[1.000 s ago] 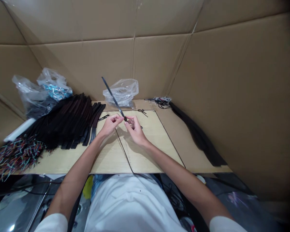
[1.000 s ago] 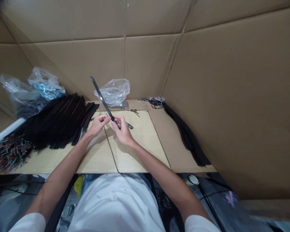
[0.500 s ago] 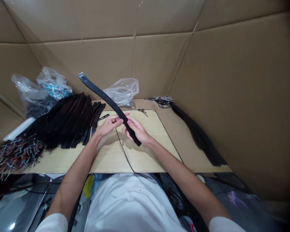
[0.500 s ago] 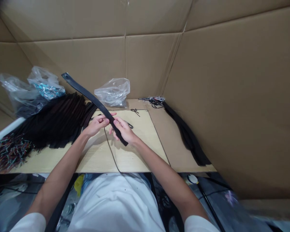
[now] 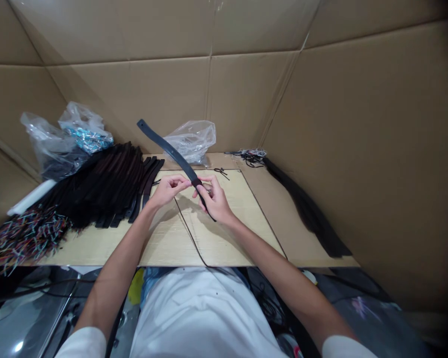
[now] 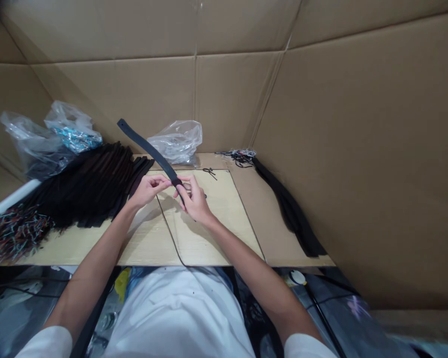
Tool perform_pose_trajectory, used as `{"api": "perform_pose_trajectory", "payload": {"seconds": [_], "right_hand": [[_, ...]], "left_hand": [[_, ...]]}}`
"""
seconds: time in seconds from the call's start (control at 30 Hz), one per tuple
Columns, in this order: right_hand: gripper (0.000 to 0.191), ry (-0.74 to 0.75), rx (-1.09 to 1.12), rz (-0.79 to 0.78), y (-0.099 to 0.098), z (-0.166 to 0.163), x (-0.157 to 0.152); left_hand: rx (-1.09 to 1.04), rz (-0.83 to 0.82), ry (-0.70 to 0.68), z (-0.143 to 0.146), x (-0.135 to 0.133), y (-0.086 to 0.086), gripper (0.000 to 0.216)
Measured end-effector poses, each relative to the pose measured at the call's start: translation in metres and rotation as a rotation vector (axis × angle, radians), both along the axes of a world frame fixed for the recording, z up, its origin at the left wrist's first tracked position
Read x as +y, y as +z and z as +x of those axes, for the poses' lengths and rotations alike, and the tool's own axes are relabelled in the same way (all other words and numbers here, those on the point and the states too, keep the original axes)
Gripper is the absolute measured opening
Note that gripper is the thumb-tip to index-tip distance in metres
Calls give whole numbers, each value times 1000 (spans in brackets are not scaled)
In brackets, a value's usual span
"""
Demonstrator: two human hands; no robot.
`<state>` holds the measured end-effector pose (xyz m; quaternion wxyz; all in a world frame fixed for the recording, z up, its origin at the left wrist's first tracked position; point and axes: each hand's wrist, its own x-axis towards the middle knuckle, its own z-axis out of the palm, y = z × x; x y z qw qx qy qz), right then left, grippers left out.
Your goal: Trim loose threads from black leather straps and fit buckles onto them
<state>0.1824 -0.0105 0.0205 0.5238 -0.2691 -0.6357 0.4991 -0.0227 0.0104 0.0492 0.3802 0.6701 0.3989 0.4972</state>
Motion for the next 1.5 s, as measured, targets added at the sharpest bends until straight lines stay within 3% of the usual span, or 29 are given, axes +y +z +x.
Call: {"api": "perform_pose_trajectory", "payload": {"seconds": [0.2,0.3,0.5,0.67,0.83,1.03,1.3,1.5], "right_hand": [[45,262,73,-193,4,4,-2],[51,315,58,-240,2,3,0],[50,106,-71,-127,-4,-3,8],[51,-17,-2,-166,-2,-3,8],[50,74,46,-307,6,3,5],[64,201,-59,-336,4,8,5],[56,5,-170,-35,-5,0,10],[61,89,-40,-177,-4,1,6]], "left_hand": [[-41,-63,-124,-2,-3,0,54],[-73,-49,-106,-1,-5,0,53],[-133,40,71,8,-3,-2,56],[-56,78,52,11,-1,-5,48],[-12,36,-6,5,-1,-5,44],[-15,-16,-147,8,-7,1,50],[-95,41,84,10,4,-13,59],[-97,46,-23,10,-2,-6,56]]}}
